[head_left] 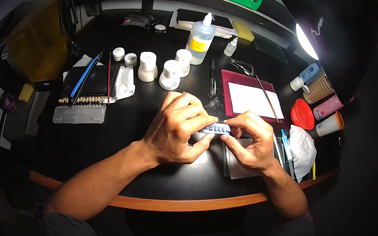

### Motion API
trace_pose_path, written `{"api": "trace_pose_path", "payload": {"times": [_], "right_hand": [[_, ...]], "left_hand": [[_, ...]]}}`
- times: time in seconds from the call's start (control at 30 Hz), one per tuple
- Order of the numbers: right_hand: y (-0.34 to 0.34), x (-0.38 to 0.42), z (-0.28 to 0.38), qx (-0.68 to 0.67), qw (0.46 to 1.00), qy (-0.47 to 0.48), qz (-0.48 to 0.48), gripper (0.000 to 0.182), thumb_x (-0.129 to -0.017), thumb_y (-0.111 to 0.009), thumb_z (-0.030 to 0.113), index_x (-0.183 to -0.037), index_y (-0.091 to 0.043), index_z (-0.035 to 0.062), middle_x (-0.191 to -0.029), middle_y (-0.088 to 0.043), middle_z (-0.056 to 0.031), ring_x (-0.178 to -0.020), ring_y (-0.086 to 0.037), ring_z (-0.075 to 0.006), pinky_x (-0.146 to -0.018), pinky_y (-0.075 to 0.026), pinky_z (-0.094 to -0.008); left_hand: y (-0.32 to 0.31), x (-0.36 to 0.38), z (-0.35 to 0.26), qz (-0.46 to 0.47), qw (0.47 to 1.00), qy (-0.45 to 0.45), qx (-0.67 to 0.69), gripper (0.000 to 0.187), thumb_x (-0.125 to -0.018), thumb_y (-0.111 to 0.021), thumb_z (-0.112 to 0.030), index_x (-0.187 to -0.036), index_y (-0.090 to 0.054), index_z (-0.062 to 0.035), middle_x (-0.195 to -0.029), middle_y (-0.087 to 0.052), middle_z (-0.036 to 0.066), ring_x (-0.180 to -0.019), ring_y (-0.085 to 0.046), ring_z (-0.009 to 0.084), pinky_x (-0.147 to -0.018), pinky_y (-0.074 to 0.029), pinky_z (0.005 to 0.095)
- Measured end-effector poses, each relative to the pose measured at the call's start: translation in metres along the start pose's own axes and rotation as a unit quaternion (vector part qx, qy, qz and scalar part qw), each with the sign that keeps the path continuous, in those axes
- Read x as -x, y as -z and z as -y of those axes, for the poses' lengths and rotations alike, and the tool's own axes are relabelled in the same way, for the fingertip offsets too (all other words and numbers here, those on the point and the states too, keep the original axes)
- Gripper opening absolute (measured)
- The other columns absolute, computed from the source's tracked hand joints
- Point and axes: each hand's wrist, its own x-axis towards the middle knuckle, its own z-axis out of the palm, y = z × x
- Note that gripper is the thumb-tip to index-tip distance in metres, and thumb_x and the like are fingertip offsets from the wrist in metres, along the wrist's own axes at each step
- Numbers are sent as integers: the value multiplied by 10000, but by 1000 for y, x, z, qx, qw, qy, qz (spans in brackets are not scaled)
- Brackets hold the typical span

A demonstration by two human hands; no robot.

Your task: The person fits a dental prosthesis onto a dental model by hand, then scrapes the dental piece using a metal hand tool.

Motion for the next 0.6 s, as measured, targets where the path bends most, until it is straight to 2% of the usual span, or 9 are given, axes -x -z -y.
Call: {"api": "trace_pose_path", "payload": {"times": [0.43, 0.6], "right_hand": [[-1, 0, 1, -5, 1000, -5, -1, 282, -808, -897, -10, -1070, -793, -29, -856, -716, -88, -710, -657, -159, -631, -534, -289], [0, 0, -1, -6, 1000, -2, -10, 269, -817, -890, -11, -1063, -784, -29, -842, -709, -86, -699, -642, -157, -635, -526, -292]], "left_hand": [[1, -1, 0, 1, 1000, -2, 1, 281, -769, -848, -195, -1002, -821, -41, -939, -755, 76, -1009, -689, 244, -973, -463, 425], [-1, 2, 3, 11, 1000, 8, -1, 354, -789, -881, -187, -1101, -824, -31, -958, -766, 80, -996, -694, 237, -937, -462, 406]]}}
